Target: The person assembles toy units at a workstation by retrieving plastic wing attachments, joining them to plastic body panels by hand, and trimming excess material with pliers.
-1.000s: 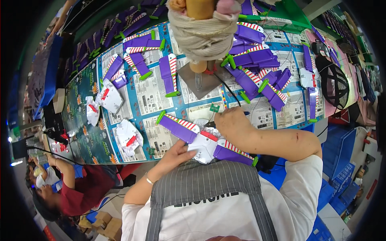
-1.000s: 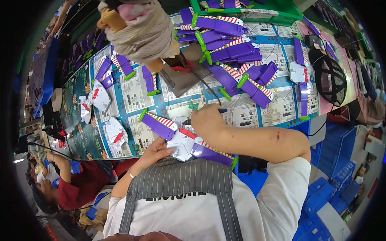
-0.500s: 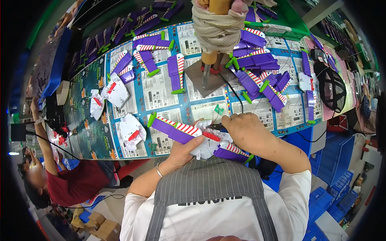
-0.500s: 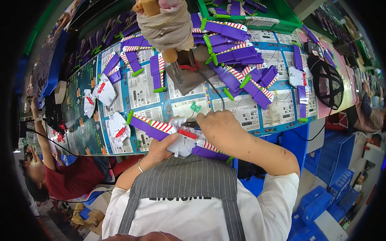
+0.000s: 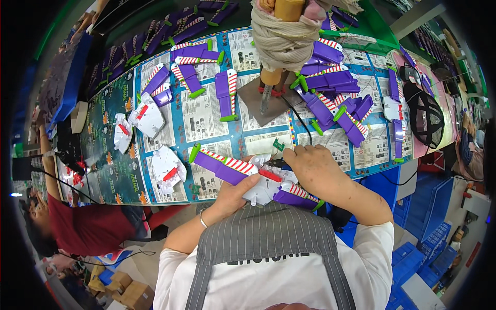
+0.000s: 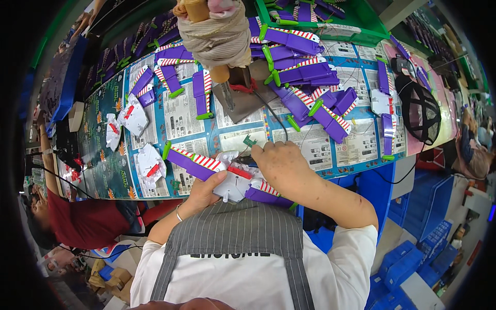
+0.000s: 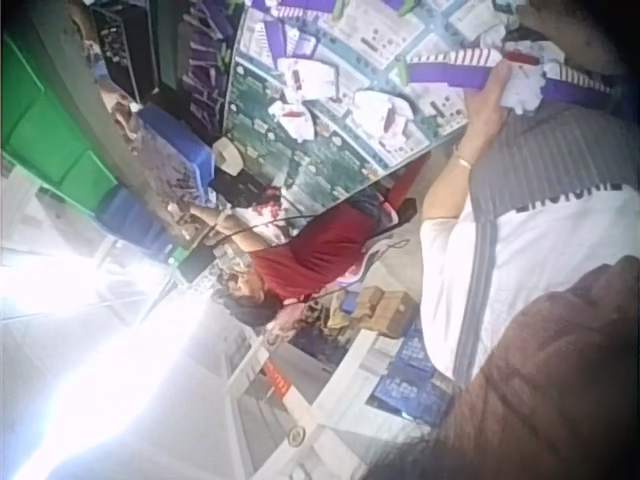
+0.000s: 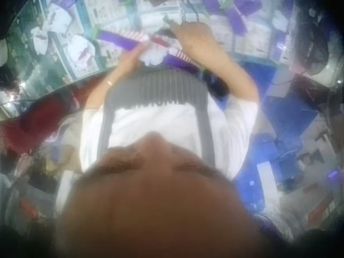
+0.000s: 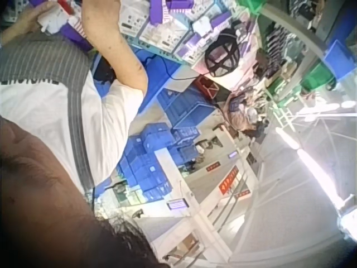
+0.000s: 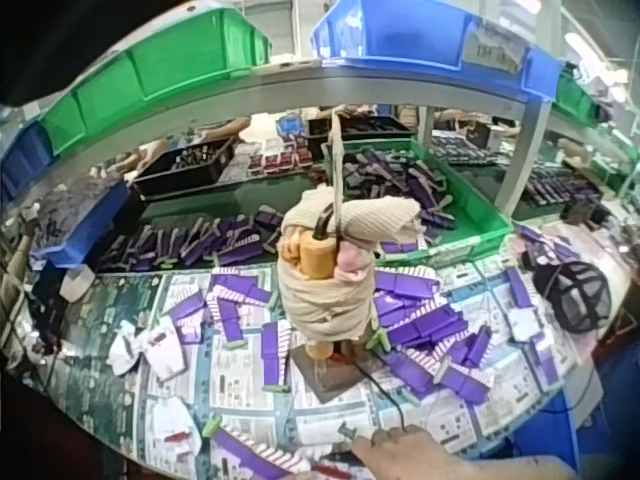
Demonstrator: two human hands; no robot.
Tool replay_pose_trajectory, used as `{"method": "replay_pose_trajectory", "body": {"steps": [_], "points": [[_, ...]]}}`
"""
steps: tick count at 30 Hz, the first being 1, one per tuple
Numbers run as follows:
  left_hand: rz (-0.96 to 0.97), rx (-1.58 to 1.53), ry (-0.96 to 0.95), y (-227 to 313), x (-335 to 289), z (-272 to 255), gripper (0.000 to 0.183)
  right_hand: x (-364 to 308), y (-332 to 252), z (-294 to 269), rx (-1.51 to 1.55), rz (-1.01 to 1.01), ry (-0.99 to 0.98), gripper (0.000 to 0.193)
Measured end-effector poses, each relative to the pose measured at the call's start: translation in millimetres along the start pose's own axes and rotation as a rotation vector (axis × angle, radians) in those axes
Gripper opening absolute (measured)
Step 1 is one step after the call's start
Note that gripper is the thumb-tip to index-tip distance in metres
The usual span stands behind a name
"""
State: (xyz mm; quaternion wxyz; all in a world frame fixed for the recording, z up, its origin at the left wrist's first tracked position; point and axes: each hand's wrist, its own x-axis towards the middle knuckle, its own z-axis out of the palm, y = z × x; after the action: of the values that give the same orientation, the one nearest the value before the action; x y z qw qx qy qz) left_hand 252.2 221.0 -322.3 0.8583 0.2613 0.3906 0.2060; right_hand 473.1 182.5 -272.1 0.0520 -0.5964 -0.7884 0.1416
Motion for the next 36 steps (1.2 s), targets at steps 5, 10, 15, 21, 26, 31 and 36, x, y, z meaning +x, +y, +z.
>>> {"method": "replay_pose_trajectory", "body": {"steps": [5,10,15,21,26,31,36], "points": [[0.036,-0.045,0.018,-3,-1,0,0.057,5,1,-1,0.006,-0.017,0.004,0.021],[0.039,0.109,-0.012,-5,9,11,0.053,-13,11,-1,0.027,0.14,0.038,0.023],[0.102,0.093,-0.09,-13,9,2,0.054,-37,5,12,0.759,0.228,0.063,0.031],[0.685,1.043,0.041,69,-25,-59,0.05,-102,58,10,0.933,0.454,0.442,0.019],[0.782,1.919,0.347,134,-63,-135,0.041,-138,137,-15,0.796,1.001,0.923,0.018],[0.602,1.92,0.258,106,-61,-136,0.066,-144,240,-8,0.57,1.04,1.016,0.023],[0.79,1.805,0.25,72,-35,-98,0.055,-142,267,-31,0.305,1.023,0.886,0.026]]}}
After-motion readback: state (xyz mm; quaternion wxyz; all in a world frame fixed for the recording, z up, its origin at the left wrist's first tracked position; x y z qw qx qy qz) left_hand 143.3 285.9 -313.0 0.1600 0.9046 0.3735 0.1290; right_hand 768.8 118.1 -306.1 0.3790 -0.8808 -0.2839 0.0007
